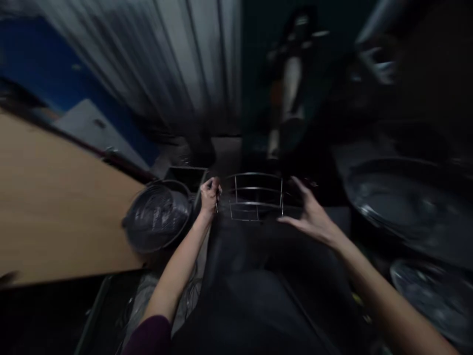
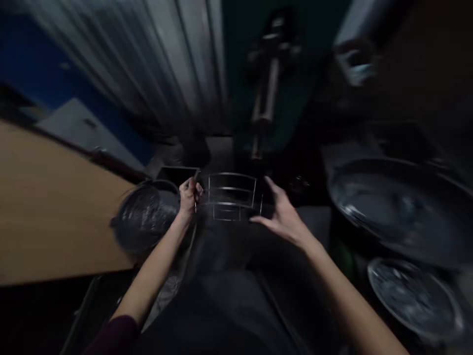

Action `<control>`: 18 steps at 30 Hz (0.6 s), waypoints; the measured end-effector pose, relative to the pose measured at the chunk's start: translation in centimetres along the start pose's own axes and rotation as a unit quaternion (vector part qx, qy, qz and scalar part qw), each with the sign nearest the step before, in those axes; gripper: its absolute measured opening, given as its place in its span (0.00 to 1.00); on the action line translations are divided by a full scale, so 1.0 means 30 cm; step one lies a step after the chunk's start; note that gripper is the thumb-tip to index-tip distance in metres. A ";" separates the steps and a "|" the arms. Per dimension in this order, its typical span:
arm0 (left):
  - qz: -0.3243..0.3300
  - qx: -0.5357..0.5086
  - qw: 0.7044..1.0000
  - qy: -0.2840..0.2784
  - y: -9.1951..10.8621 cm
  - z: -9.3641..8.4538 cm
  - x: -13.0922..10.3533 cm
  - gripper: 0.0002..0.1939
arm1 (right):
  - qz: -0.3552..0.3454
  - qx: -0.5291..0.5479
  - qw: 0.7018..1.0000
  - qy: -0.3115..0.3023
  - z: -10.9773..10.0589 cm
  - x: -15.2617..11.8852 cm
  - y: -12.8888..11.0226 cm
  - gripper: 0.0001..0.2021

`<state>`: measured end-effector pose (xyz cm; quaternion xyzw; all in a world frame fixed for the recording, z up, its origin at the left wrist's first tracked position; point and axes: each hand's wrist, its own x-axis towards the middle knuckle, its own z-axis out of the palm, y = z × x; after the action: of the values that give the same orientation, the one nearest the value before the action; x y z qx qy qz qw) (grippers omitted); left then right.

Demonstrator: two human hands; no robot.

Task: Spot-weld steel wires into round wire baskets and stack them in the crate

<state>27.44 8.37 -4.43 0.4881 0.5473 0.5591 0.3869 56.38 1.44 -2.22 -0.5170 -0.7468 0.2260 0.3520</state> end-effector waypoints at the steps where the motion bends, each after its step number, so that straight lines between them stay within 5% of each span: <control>1: -0.012 0.007 0.999 -0.041 -0.041 0.063 -0.024 0.31 | 0.014 -0.004 1.000 -0.010 -0.002 -0.001 0.019 0.44; 3: -0.004 0.042 0.990 -0.131 -0.115 0.140 -0.069 0.32 | 0.050 -0.031 0.998 -0.028 0.006 -0.020 0.053 0.39; 6: 0.082 0.113 0.947 -0.289 -0.193 0.181 -0.126 0.39 | 0.093 -0.083 0.989 -0.074 0.042 -0.059 0.075 0.35; 9: 0.115 0.213 0.903 -0.354 -0.214 0.197 -0.176 0.45 | 0.089 -0.065 0.980 -0.165 0.025 -0.057 0.103 0.39; 12: 0.129 0.263 0.892 -0.344 -0.189 0.216 -0.195 0.31 | 0.088 0.001 0.972 -0.218 -0.118 -0.015 0.227 0.35; 14: 0.157 0.282 0.886 -0.334 -0.162 0.228 -0.180 0.27 | 0.196 -0.075 0.969 -0.130 -0.250 0.005 0.376 0.24; 15: 0.174 0.292 0.878 -0.337 -0.149 0.233 -0.168 0.27 | 0.286 -0.166 0.941 -0.075 -0.310 0.006 0.460 0.20; 18: 0.223 0.315 0.853 -0.351 -0.116 0.245 -0.127 0.26 | 0.434 -0.296 0.845 -0.096 -0.416 -0.035 0.691 0.15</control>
<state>35.06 6.77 -8.90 0.8565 0.3982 0.2202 0.2438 78.79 7.66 -8.98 -0.8438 -0.5077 0.1721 -0.0252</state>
